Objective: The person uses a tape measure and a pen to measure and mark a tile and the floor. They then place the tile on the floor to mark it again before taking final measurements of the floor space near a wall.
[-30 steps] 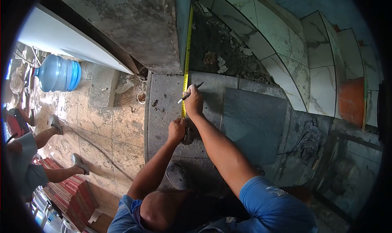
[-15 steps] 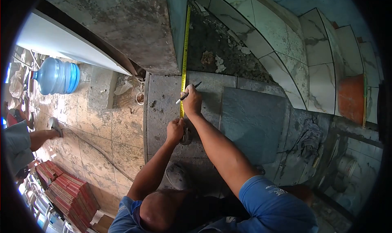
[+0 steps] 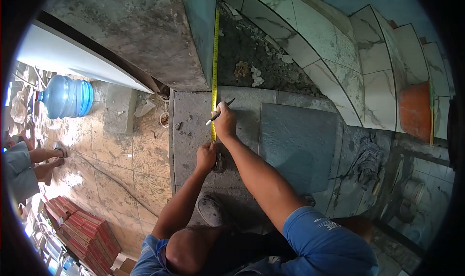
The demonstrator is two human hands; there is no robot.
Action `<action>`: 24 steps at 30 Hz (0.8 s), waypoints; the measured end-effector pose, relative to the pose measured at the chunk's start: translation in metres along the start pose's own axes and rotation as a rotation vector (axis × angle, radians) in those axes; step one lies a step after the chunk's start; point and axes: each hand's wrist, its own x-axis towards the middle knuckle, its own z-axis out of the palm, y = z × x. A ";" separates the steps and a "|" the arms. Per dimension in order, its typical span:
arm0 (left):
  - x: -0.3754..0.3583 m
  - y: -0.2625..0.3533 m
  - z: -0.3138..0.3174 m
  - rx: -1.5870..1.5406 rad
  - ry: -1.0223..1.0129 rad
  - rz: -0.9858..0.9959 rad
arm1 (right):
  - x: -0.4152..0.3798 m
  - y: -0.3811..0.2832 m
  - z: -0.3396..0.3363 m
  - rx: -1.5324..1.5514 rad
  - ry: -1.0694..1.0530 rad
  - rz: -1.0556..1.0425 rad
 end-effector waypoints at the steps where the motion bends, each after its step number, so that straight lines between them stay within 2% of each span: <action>1: 0.001 -0.001 0.000 0.020 0.007 0.007 | 0.000 -0.001 -0.001 0.003 -0.005 0.009; 18: 0.001 0.000 -0.001 0.039 0.010 0.005 | 0.000 -0.004 -0.004 0.017 -0.020 0.032; 24: 0.004 -0.005 0.000 -0.044 -0.008 -0.025 | 0.000 -0.001 -0.004 0.041 -0.020 0.012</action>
